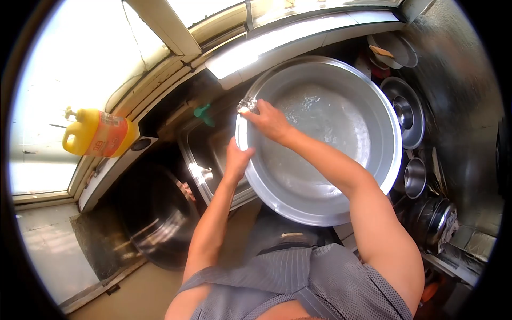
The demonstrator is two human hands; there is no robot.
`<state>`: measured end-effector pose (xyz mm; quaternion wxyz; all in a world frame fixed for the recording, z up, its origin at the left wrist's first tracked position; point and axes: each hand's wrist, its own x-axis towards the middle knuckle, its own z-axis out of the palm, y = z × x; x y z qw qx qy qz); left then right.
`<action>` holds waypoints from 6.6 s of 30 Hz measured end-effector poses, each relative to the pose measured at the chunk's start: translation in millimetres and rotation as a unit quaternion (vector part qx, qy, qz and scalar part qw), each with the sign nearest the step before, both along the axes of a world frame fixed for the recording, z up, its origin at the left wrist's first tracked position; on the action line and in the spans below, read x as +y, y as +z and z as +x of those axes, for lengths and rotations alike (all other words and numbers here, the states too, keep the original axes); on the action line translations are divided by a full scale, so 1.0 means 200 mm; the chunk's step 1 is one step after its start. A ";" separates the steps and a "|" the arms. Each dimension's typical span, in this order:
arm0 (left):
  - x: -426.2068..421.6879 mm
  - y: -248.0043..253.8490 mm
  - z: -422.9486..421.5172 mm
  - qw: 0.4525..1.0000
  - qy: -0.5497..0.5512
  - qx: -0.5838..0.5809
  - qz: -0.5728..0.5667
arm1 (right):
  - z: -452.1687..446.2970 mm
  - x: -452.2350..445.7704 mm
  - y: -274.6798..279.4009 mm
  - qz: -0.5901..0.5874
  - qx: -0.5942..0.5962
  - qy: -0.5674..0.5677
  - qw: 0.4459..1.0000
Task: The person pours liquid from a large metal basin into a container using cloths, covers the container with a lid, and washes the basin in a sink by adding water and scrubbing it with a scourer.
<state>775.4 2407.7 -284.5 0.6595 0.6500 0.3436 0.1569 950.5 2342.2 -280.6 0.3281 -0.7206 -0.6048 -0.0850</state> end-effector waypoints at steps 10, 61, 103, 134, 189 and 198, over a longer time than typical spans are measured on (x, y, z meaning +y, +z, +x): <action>-0.43 0.11 -0.21 0.993 0.111 -0.006 -0.031 | 0.99 -0.33 -0.04 -0.127 -0.002 -0.415 0.901; -0.46 0.32 -0.13 0.991 0.106 0.055 -0.063 | 0.82 -0.05 -0.35 0.050 0.102 -0.259 0.959; -0.43 0.16 -0.16 0.996 0.076 0.042 -0.033 | 0.00 -0.39 -0.28 -0.178 0.236 -0.034 0.955; -0.49 0.18 -0.15 0.992 0.105 0.065 -0.022 | 1.09 -0.40 -0.04 -0.127 -0.161 -0.345 0.916; -0.48 0.12 -0.12 0.988 0.146 -0.007 -0.053 | 0.70 -1.34 0.14 -0.264 0.062 -0.481 0.834; -0.45 0.13 -0.14 0.994 0.094 0.021 -0.052 | 0.97 -0.85 -0.32 -0.132 0.193 -0.615 0.753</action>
